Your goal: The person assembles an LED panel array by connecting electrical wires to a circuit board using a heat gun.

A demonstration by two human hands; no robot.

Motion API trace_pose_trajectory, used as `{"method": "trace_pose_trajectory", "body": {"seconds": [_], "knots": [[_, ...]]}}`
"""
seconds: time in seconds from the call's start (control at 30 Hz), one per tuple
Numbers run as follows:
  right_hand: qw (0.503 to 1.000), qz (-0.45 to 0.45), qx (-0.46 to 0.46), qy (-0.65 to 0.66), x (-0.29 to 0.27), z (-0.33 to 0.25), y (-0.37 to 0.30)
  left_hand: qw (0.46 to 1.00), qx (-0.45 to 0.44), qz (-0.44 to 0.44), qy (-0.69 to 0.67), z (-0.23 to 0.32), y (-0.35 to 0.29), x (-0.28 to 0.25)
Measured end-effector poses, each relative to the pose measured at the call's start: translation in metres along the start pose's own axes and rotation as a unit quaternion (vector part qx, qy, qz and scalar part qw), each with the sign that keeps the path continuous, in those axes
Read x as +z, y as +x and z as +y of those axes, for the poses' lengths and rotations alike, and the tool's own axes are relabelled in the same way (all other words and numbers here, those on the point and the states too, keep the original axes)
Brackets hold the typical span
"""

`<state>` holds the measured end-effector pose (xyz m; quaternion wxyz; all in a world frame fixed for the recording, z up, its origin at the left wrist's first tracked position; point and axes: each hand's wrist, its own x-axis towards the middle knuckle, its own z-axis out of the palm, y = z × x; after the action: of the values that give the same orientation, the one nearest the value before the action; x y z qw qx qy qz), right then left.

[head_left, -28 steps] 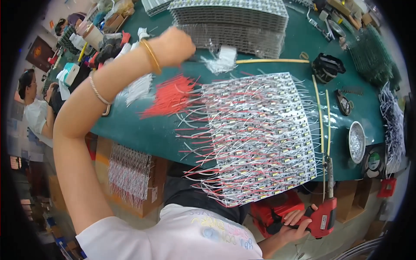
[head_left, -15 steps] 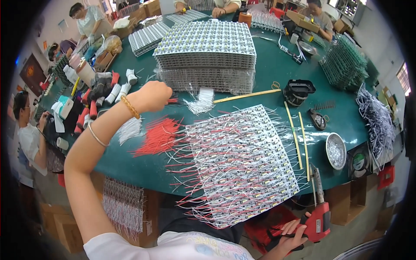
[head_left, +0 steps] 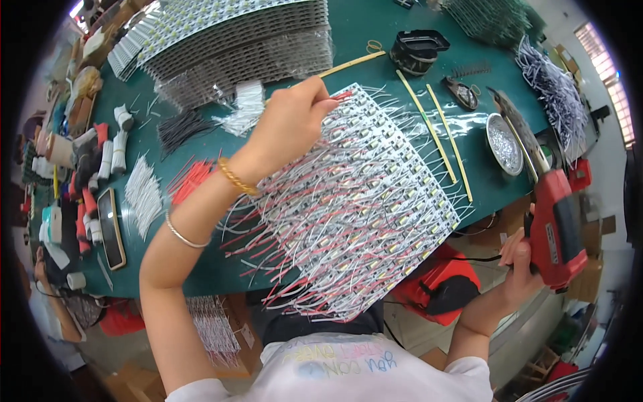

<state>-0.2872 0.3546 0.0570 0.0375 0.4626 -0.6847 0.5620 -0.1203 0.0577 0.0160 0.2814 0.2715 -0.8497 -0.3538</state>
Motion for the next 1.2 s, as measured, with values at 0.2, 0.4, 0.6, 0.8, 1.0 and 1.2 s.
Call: {"method": "trace_pose_trajectory", "body": {"seconds": [0.2,0.4,0.6,0.8,1.0,1.2], "knots": [[0.994,0.004,0.107,0.028,0.042,-0.021,0.033,1.000,-0.026,0.001,-0.011,-0.015,0.025,0.032],[0.927,-0.086,0.268,0.248,0.086,-0.002,0.050,0.996,-0.091,-0.007,0.004,-0.025,0.035,0.036],[0.920,-0.093,0.306,0.225,0.105,0.018,0.046,0.993,-0.119,-0.005,0.006,-0.032,0.037,0.041],[0.901,-0.108,0.325,0.268,0.102,0.033,0.036,0.984,-0.174,-0.025,-0.037,-0.031,0.036,0.039],[0.887,-0.134,0.351,0.269,0.106,0.034,0.038,0.977,-0.197,-0.052,-0.064,-0.037,0.038,0.037],[0.886,-0.149,0.355,0.260,0.107,0.043,0.036,0.985,-0.165,-0.031,-0.028,-0.032,0.036,0.039]]}}
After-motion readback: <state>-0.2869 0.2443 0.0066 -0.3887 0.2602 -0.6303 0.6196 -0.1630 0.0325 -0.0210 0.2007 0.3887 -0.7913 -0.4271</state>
